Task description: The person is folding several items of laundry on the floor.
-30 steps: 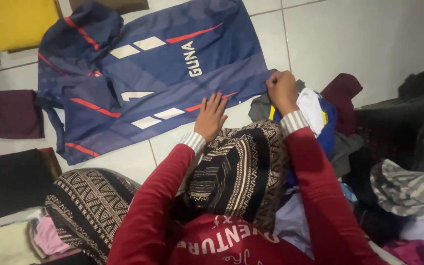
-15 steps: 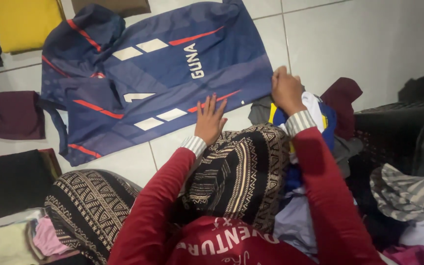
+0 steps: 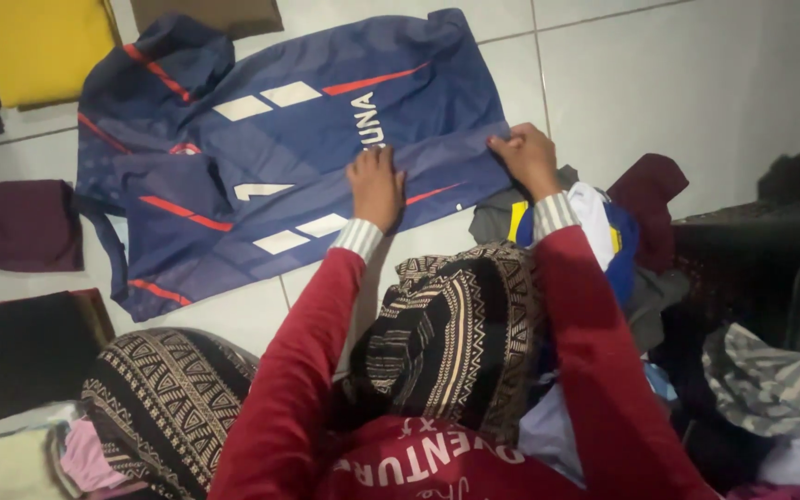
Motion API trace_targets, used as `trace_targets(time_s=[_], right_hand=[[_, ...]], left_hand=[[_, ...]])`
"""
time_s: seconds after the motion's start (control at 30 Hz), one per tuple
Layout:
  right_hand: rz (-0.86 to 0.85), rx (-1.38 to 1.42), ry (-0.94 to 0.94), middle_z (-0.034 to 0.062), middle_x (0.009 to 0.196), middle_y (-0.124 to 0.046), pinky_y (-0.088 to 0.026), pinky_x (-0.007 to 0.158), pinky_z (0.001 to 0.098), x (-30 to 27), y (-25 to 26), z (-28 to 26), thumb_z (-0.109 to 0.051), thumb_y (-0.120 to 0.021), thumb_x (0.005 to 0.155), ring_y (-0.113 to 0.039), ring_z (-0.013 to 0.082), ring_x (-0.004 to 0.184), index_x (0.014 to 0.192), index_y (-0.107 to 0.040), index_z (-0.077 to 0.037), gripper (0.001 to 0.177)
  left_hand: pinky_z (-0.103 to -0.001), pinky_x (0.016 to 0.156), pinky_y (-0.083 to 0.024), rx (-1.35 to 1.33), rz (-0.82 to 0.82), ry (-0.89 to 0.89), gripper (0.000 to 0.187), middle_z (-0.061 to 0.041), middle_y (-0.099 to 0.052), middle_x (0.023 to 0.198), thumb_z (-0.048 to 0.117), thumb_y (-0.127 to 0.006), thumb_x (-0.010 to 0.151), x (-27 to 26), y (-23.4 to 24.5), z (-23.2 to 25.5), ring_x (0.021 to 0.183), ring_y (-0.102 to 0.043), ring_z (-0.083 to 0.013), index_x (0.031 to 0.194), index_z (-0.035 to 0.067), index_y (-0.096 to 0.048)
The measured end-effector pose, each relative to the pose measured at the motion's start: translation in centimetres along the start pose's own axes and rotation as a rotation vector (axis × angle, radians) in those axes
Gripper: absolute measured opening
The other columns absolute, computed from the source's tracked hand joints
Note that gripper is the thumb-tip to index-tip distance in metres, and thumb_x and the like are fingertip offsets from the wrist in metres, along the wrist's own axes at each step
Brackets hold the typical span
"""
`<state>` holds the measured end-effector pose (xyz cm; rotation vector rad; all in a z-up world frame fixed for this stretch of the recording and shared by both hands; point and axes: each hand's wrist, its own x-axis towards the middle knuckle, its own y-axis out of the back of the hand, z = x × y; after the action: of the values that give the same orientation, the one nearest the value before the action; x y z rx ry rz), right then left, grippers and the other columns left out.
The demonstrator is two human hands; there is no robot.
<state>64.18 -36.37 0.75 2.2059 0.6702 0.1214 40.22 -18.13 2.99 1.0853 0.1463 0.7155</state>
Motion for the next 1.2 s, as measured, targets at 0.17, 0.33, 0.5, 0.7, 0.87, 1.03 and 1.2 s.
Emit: trace_targets(time_s=[0.17,0.33,0.5,0.7,0.87,1.03,1.2], right_hand=[[0.032,-0.108,0.042,0.0106,0.081,-0.071,-0.052,0.066,0.0357,0.7,-0.9,-0.6,-0.041,-0.094,0.079,-0.067,0.0225,0.071,0.093,-0.073,-0.005,0.044],[0.049,0.046,0.144,0.0081,0.082,-0.072,-0.052,0.069,0.03,0.3,0.0,-0.9,-0.025,-0.091,0.086,-0.066,0.0164,0.071,0.095,-0.073,-0.003,0.029],[-0.092,0.91,0.159,0.0008,0.101,-0.074,-0.054,0.086,0.0205,0.7,0.6,-0.6,-0.004,-0.07,0.098,-0.068,0.0064,0.092,0.12,-0.067,-0.001,0.022],[0.043,0.372,0.098,0.0012,0.09,-0.075,-0.053,0.075,0.0224,2.3,-2.4,0.4,-0.019,-0.08,0.092,-0.068,0.0074,0.081,0.108,-0.074,-0.002,0.025],[0.063,0.017,0.043,0.0164,0.087,-0.071,-0.049,0.071,0.0331,3.4,-2.7,-1.9,-0.033,-0.089,0.087,-0.064,0.0224,0.077,0.099,-0.075,0.0,0.038],[0.293,0.107,0.554,0.0184,0.104,-0.073,-0.054,0.083,0.0354,4.4,-3.6,-2.3,-0.022,-0.09,0.084,-0.068,0.0261,0.095,0.091,-0.073,0.001,0.03],[-0.063,0.412,0.192,0.0117,0.097,-0.073,-0.052,0.081,0.0288,3.1,-1.7,-5.6,-0.009,-0.081,0.096,-0.065,0.0164,0.089,0.105,-0.07,0.002,0.018]], left_hand=[[-0.051,0.098,-0.039,-0.097,-0.219,0.128,0.047,-0.015,-0.061,0.115,0.034,-0.082,0.081,2.1,0.9,-2.3,0.112,-0.056,-0.035,0.114,0.007,-0.063],[-0.05,0.091,-0.043,-0.188,-0.289,0.029,0.043,-0.016,-0.063,0.108,0.028,-0.088,0.073,2.8,0.8,-5.7,0.109,-0.058,-0.0359,0.104,0.01,-0.065],[-0.044,0.089,-0.053,-0.438,-0.548,0.282,0.05,-0.018,-0.068,0.102,0.028,-0.082,0.083,3.3,4.1,-5.3,0.098,-0.069,-0.0347,0.118,0.005,-0.055],[-0.052,0.081,-0.046,-0.165,-0.07,-0.046,0.059,-0.023,-0.063,0.112,0.032,-0.081,0.076,2.7,2.8,-4.5,0.1,-0.061,-0.0422,0.12,0.001,-0.06],[-0.053,0.085,-0.046,-0.144,-0.152,0.153,0.029,-0.019,-0.067,0.109,0.032,-0.067,0.102,2.6,1.4,-8.1,0.103,-0.063,-0.0413,0.113,0.005,-0.062],[-0.053,0.079,-0.049,-0.117,-0.344,0.13,0.025,-0.021,-0.067,0.1,0.028,-0.07,0.092,2.5,5.2,-9.7,0.093,-0.064,-0.044,0.103,0.006,-0.065],[-0.054,0.077,-0.049,-0.147,-0.222,-0.005,0.012,-0.022,-0.068,0.099,0.017,-0.061,0.098,1.3,5.1,-10.7,0.091,-0.064,-0.0452,0.103,0.006,-0.063]])
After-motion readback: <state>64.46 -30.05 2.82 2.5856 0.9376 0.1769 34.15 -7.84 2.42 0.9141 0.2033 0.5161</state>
